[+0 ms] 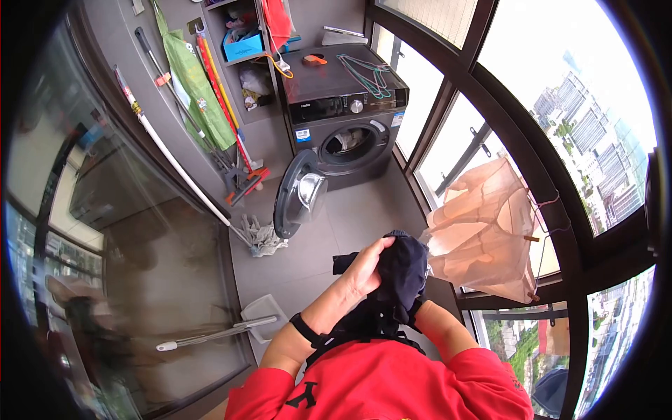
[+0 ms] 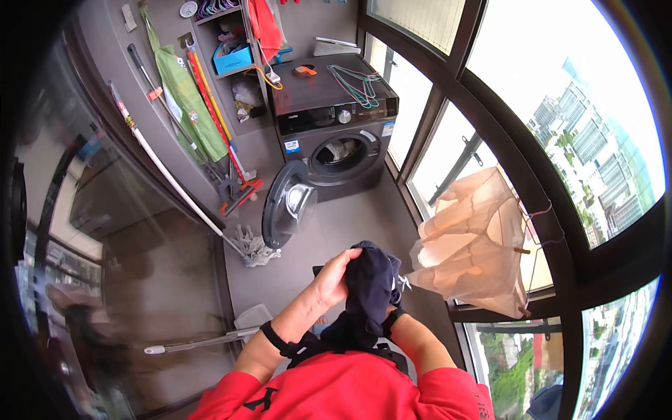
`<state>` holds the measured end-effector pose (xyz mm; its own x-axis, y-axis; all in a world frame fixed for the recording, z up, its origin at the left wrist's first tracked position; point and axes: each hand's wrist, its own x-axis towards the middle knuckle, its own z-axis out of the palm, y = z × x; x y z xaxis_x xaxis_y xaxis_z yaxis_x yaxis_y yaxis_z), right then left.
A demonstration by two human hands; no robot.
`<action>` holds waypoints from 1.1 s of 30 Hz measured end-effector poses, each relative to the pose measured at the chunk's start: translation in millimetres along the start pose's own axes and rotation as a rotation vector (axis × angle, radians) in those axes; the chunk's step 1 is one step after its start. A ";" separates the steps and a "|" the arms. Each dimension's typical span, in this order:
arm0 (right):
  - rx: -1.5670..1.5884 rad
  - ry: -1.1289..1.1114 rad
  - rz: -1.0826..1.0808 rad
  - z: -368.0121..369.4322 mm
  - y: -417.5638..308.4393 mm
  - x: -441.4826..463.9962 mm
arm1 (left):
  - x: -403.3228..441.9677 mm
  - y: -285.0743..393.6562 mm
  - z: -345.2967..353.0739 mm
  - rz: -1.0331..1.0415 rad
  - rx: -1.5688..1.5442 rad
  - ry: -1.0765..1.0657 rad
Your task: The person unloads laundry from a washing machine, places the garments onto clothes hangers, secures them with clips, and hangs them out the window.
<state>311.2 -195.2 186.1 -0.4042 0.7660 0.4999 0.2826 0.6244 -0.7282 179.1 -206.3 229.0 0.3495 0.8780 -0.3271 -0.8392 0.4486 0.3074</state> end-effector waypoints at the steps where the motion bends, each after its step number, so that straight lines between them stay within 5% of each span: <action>1: 0.188 -0.087 0.154 4.7 7.6 -5.6 | -1.8 2.9 -4.1 0.007 -0.027 0.012; 4: 0.954 -0.325 0.801 29.9 41.1 -8.9 | 2.6 13.1 -39.5 0.078 -0.128 0.059; 8: 1.370 -0.442 1.247 56.2 83.6 9.5 | 1.9 42.2 -106.6 0.216 -0.042 0.143; 10: 1.300 -0.467 1.264 57.2 86.3 17.0 | -2.9 52.3 -142.3 0.270 -0.001 0.214; 14: 0.449 -0.768 0.733 38.5 90.5 12.2 | -24.5 69.1 -186.1 0.327 0.200 0.456; 16: 0.341 -0.796 0.694 -6.6 35.5 44.9 | -39.2 76.8 -216.8 0.422 0.322 0.643; 19: 0.991 -0.266 0.668 -55.0 31.2 71.1 | -67.4 86.9 -275.9 0.483 0.322 0.796; 21: 0.941 -0.062 0.595 -81.7 45.4 81.6 | -98.5 96.2 -268.8 0.384 0.315 0.833; 25: 0.960 0.251 0.591 -101.0 95.4 65.2 | -105.4 113.9 -224.1 0.556 0.206 0.729; 28: 1.072 0.381 0.573 -114.1 120.4 46.5 | -108.4 115.3 -189.5 0.611 0.164 0.461; 30: 1.008 0.588 0.715 -104.9 162.0 19.9 | -103.8 110.2 -166.9 0.604 0.289 0.372; 33: 0.332 0.539 0.902 -110.6 173.3 -18.8 | -93.1 101.8 -146.2 0.674 0.708 0.477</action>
<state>464.0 -84.5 102.3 0.2886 0.9366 -0.1989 0.0030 -0.2087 -0.9780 0.2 -266.8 160.1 -0.4187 0.8931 -0.1649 -0.3140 0.0280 0.9490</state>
